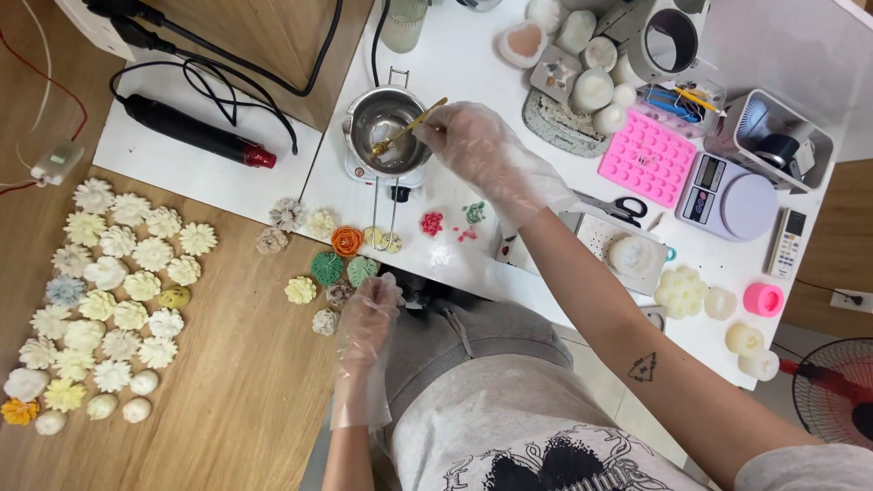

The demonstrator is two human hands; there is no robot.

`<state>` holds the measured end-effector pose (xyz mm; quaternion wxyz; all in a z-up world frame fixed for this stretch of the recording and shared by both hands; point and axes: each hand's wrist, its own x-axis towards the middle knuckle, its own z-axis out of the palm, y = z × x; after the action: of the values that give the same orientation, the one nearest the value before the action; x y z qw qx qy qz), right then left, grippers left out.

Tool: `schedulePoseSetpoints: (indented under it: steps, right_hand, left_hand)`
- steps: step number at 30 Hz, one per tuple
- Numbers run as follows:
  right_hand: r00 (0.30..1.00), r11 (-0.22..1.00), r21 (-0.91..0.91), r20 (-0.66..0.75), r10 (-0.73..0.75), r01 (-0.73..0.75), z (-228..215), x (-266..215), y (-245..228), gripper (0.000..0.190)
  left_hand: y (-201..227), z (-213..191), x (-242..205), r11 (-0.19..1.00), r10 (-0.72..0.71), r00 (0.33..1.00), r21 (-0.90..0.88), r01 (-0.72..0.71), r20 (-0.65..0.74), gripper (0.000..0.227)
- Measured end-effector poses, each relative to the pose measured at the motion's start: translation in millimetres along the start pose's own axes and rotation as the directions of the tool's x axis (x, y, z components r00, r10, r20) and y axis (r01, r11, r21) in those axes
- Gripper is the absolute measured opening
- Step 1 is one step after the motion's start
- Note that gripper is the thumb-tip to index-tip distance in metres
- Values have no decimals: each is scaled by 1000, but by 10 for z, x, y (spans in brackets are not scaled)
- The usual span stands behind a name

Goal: Creating and arranging decorative wax flowers at a workbench.

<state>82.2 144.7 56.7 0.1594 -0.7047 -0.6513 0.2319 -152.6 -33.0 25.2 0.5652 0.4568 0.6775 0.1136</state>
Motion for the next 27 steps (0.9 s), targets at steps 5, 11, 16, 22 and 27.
schedulePoseSetpoints:
  steps: [5, 11, 16, 22, 27]
  right_hand:
    - [997, 985, 168, 74, 22, -34, -302, -470, 101, 19]
    - [813, 939, -343, 541, 213, -18, 395, -751, 412, 50]
    - [682, 751, -619, 653, 328, 232, 905, -686, 379, 98]
    - [928, 622, -723, 371, -17, 301, 1439, -753, 854, 109]
    - [837, 964, -106, 480, 263, -242, 848, -926, 433, 28]
  left_hand:
    - [-289, -44, 93, 978, 29, 999, -208, -25, 18, 27]
    - [-8, -99, 44, 997, 73, 997, 12, -73, 10, 30]
    - [142, -3, 12, 998, 64, 996, 23, -66, 67, 33]
    - [223, 97, -49, 987, 26, 999, 155, -32, 45, 37]
    - [-244, 423, 227, 993, 0, 1000, -115, -1, -8, 39]
